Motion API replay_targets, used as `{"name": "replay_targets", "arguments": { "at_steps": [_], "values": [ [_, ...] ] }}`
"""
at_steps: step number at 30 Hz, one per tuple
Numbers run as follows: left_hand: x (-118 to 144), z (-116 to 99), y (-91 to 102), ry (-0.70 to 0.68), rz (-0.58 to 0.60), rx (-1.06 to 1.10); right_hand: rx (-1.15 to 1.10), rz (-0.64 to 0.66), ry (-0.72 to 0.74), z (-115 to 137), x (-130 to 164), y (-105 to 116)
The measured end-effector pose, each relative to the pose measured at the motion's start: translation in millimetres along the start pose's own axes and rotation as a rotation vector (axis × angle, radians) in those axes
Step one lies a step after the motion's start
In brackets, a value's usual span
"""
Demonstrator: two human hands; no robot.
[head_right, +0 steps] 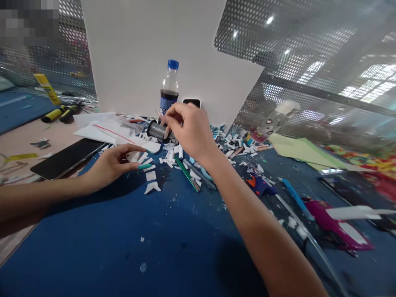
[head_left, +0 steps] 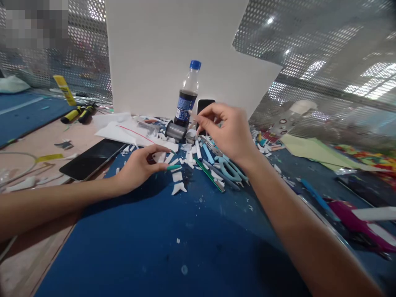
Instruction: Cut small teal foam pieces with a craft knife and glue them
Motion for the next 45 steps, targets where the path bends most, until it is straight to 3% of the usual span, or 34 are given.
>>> {"name": "replay_targets", "arguments": {
  "at_steps": [3, 6, 11, 15, 19, 23, 30, 38, 45],
  "values": [
    [0.7, -2.5, 0.5, 0.055, -0.019, 0.022, 0.065, -0.05, 0.047, 2.2, -0.2, 1.7],
    [1.0, -3.2, -0.5, 0.11, -0.019, 0.081, 0.087, 0.052, 0.127, 8.3, 3.5, -9.6],
    [0.3, -4.7, -1.7, 0.041, 0.014, 0.142, 0.208, 0.214, 0.265, 21.8, 14.2, -36.6],
    [1.3, -1.6, -1.9, 0.004, 0.089, 0.09, 0.288, 0.256, 0.325, 25.5, 15.0, -40.0],
    [3.2, -0.7, -2.9, -0.01, 0.144, 0.023, 0.349, 0.281, 0.263, 19.0, 9.8, -28.9],
    [3.6, -6.2, -2.7, -0.035, 0.093, 0.007, 0.314, 0.328, 0.193, 15.1, 9.0, -26.3],
    [2.0, -7.8, -3.4, -0.089, 0.073, 0.236, 0.196, 0.361, 0.212, 24.6, 13.0, -32.9],
    [1.9, -5.1, -4.3, -0.144, 0.07, 0.294, 0.081, 0.478, 0.205, 29.6, 17.2, -43.9],
    [1.2, -3.5, -5.3, -0.098, 0.104, 0.388, 0.107, 0.532, 0.208, 34.4, 22.2, -52.4]
  ]
}}
Point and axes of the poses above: each hand's wrist, its own x-axis away from the middle knuckle, its own y-axis out of the back of the hand, z = x × y, the point moved 4 cm from there along -x, towards the middle knuckle, and after that the axes turned 11 degrees about x, right-handed, at the moved point
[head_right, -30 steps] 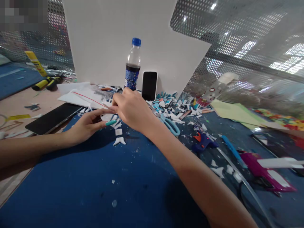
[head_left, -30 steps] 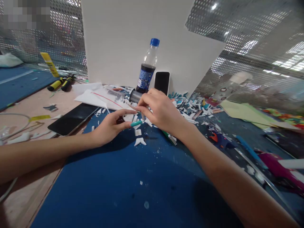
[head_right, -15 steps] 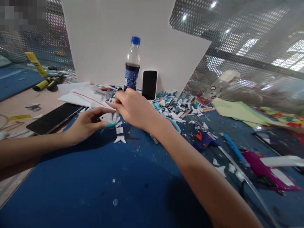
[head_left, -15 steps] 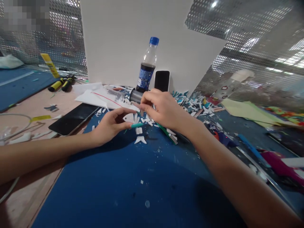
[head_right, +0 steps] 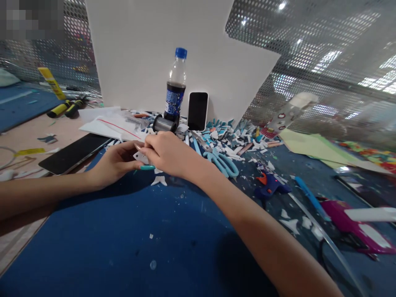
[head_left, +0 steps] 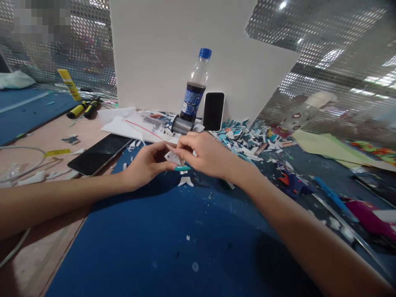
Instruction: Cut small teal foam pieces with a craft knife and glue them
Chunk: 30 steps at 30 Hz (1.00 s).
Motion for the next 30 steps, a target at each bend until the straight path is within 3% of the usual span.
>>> {"name": "replay_targets", "arguments": {
  "at_steps": [15, 30],
  "values": [
    [0.4, -1.5, -2.8, -0.001, 0.041, -0.005, 0.099, -0.059, 0.015, 2.8, -0.3, -0.1],
    [0.8, 0.1, -0.1, 0.019, 0.006, 0.011, 0.214, -0.105, 0.101, 6.3, 2.2, 2.1]
  ]
}}
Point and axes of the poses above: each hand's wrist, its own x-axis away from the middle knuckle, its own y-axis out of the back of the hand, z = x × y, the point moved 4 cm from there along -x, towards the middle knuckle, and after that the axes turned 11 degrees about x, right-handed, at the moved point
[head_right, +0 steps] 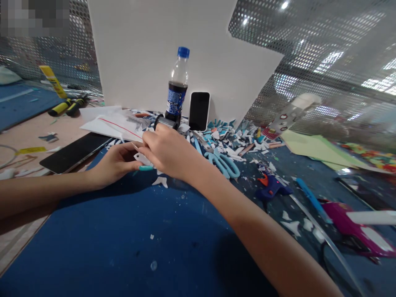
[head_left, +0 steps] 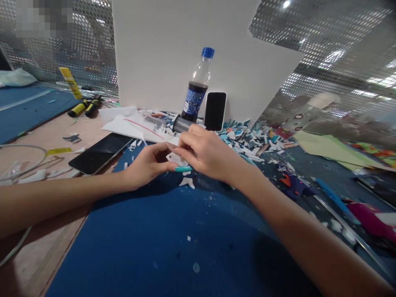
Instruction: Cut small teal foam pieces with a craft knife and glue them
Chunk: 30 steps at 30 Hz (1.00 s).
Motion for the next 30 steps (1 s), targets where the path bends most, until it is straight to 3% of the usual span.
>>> {"name": "replay_targets", "arguments": {
  "at_steps": [8, 19, 30],
  "values": [
    [-0.4, -1.7, -1.3, 0.008, 0.017, 0.036, 0.051, 0.004, 0.037, -0.1, 0.1, 0.4],
    [-2.0, -1.0, -1.1, -0.033, 0.037, 0.056, 0.343, -0.108, 0.251, 8.9, 1.0, -0.3],
    [-2.9, -4.7, -3.5, -0.079, 0.032, 0.025, 0.453, -0.134, 0.312, 15.2, 3.0, 2.5]
  ]
}}
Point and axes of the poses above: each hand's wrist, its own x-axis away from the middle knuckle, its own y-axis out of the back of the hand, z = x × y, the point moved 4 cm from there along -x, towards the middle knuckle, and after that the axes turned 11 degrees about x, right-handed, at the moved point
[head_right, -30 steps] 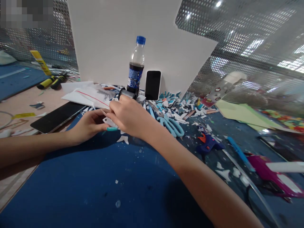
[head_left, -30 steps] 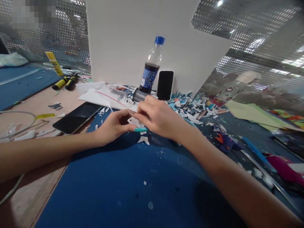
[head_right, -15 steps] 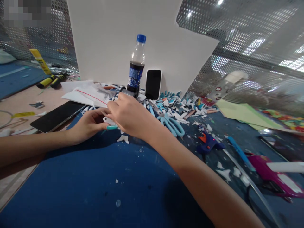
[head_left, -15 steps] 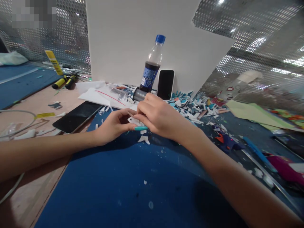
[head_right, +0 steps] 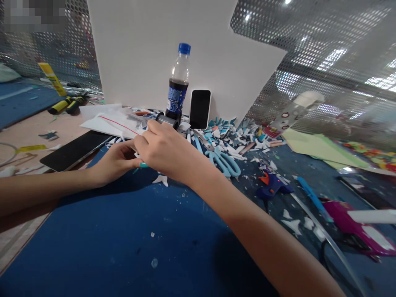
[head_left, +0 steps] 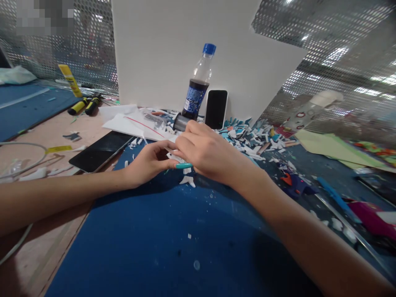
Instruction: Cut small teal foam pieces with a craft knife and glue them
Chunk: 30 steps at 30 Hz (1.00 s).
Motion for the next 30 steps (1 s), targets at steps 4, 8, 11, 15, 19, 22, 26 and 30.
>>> {"name": "replay_targets", "arguments": {
  "at_steps": [4, 8, 11, 15, 19, 22, 26, 30],
  "values": [
    [0.2, 0.9, 0.5, 0.035, 0.002, -0.04, 0.029, -0.011, 0.019, 2.1, -1.1, 0.4],
    [0.6, 2.3, 1.1, 0.068, 0.007, -0.039, 0.001, -0.035, 0.027, 2.4, -1.2, 0.3],
    [0.0, 2.3, 1.2, 0.056, 0.007, -0.019, -0.012, -0.053, 0.023, 1.3, -0.4, 0.3],
    [0.0, 2.5, 1.0, 0.068, -0.013, 0.026, -0.017, -0.05, 0.017, 0.7, -0.3, -0.5],
    [1.2, 2.3, -0.3, 0.099, -0.027, 0.072, -0.017, -0.031, 0.013, 0.9, -0.7, -0.9],
    [1.5, 2.3, -0.5, 0.105, -0.038, 0.08, -0.012, -0.029, 0.023, 1.2, -0.6, -0.1],
    [1.1, 3.2, 0.3, 0.108, -0.05, 0.045, -0.016, -0.003, 0.025, 1.4, -1.1, 0.3],
    [1.0, 3.9, 0.1, 0.109, -0.029, 0.036, -0.034, 0.026, 0.022, 2.2, -2.0, 0.3]
  ]
}}
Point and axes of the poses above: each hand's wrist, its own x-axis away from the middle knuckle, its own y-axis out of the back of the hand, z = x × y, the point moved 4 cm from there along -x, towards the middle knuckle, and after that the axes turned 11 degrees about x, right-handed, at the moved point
